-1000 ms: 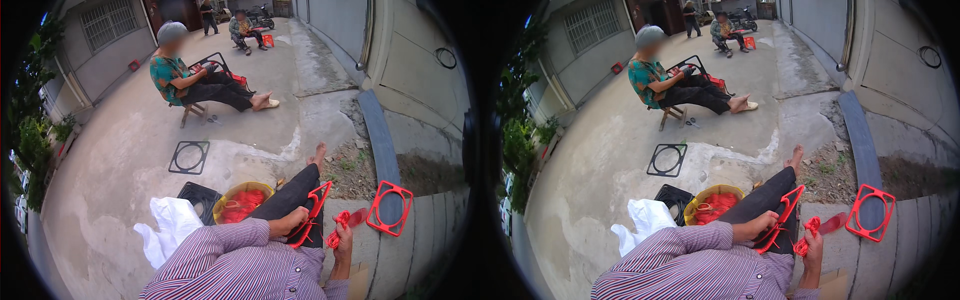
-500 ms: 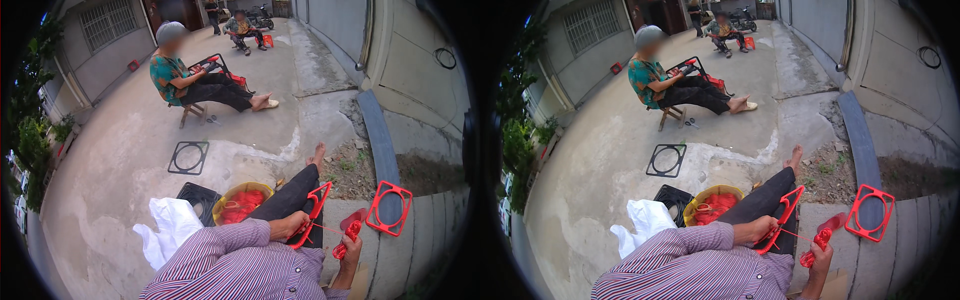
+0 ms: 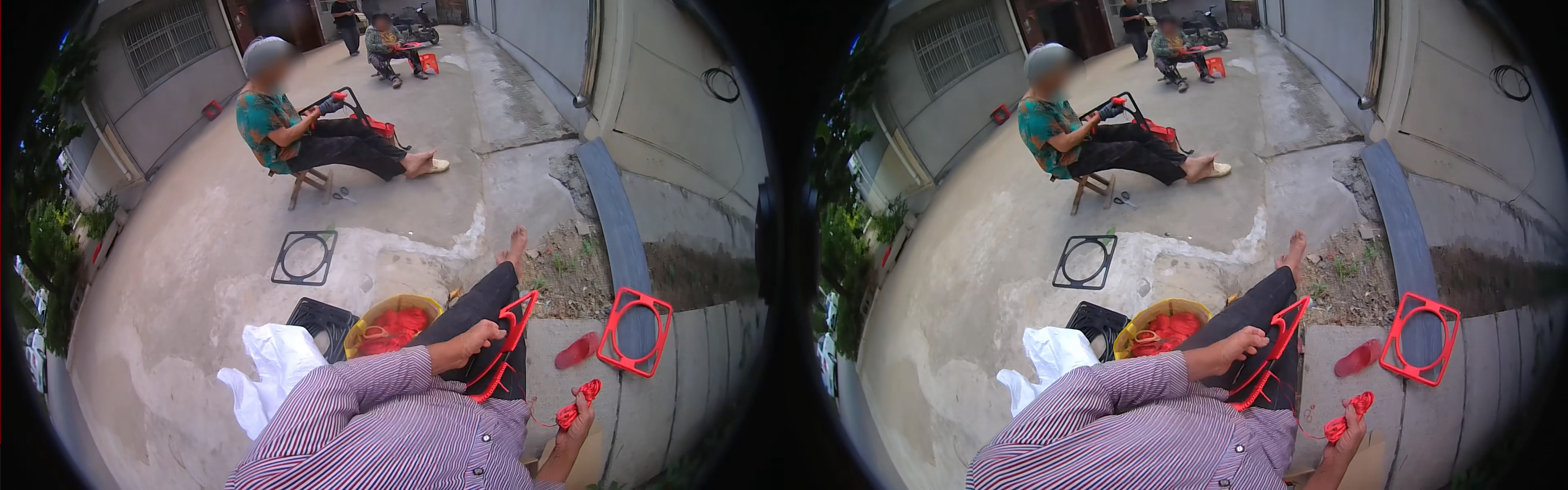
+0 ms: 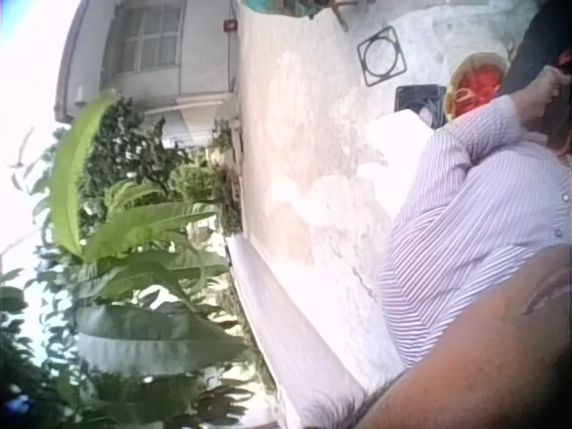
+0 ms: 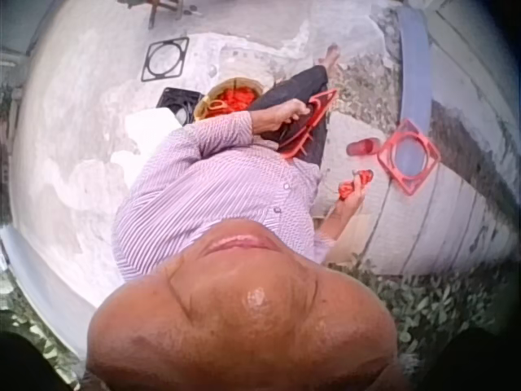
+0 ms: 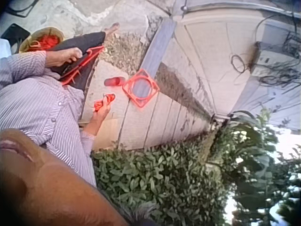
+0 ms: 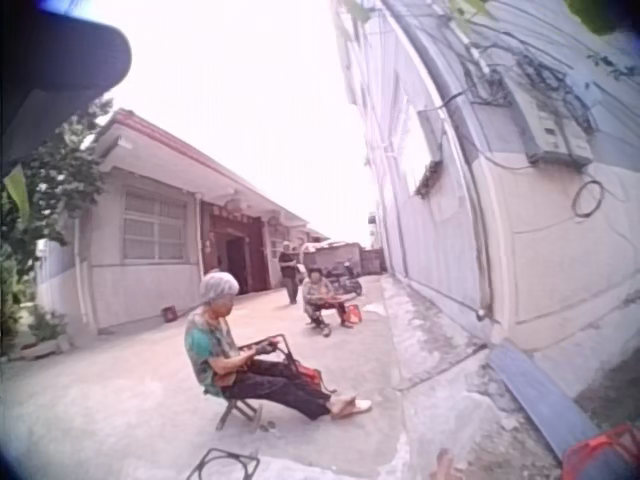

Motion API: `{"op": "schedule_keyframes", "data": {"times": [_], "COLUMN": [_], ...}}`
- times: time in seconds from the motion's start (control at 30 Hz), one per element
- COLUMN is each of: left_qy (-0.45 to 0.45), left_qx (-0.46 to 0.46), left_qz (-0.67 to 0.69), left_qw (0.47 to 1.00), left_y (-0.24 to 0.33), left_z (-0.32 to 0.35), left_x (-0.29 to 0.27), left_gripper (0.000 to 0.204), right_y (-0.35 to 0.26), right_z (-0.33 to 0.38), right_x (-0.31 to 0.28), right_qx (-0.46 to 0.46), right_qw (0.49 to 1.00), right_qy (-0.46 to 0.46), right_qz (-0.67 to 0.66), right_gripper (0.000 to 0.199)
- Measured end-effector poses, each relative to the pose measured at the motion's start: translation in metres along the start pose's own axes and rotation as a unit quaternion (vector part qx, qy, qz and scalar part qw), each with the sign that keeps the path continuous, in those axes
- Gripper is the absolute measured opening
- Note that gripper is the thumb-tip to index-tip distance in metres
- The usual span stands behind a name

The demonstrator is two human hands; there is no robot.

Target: The recorder is wrapping red thread around a red plastic frame, possibly for a manufacturing or assembly task.

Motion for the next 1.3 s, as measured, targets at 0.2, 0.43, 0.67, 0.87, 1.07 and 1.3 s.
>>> {"op": "schedule_keyframes", "data": {"times": [0.2, 0.43, 0.67, 0.87, 1.07, 1.3], "left_qy": [0.066, -0.207, -0.353, -0.219, -0.276, -0.252], "left_qx": [0.566, 0.194, 0.218, 0.210, 0.338, 0.291], "left_qz": [-0.019, 0.519, 0.488, 0.462, 0.618, 0.351], "left_qw": [0.821, 0.806, 0.768, 0.833, 0.654, 0.854], "left_y": [0.187, 0.111, 0.061, 0.076, 0.098, 0.132], "left_z": [0.159, -0.358, -0.537, -0.486, -0.544, -0.280], "left_x": [-0.027, -0.039, -0.087, -0.071, -0.109, -0.013], "left_gripper": [0.048, 0.029, 0.033, 0.033, 0.050, 0.046], "right_y": [-0.006, 0.012, 0.015, 0.010, 0.006, -0.002], "right_z": [0.008, 0.024, 0.025, 0.026, 0.026, 0.033], "right_x": [0.022, 0.049, 0.052, 0.054, 0.064, 0.083], "right_qx": [0.025, 0.102, 0.137, 0.112, 0.092, 0.105], "right_qw": [0.996, 0.988, 0.979, 0.985, 0.989, 0.958], "right_qy": [-0.071, -0.098, -0.135, -0.120, -0.071, -0.188], "right_qz": [-0.041, -0.057, -0.065, -0.060, -0.092, -0.190], "right_gripper": [0.015, 0.028, 0.033, 0.027, 0.033, 0.035]}}
Point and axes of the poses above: each hand's wrist, its own z-axis away from the middle knuckle, its own x-axis out of the palm, y = z × x, the point moved 6 cm from there along -z, towards the middle knuckle, and after that the axes turned 9 degrees about -x, right-handed, at the moved point
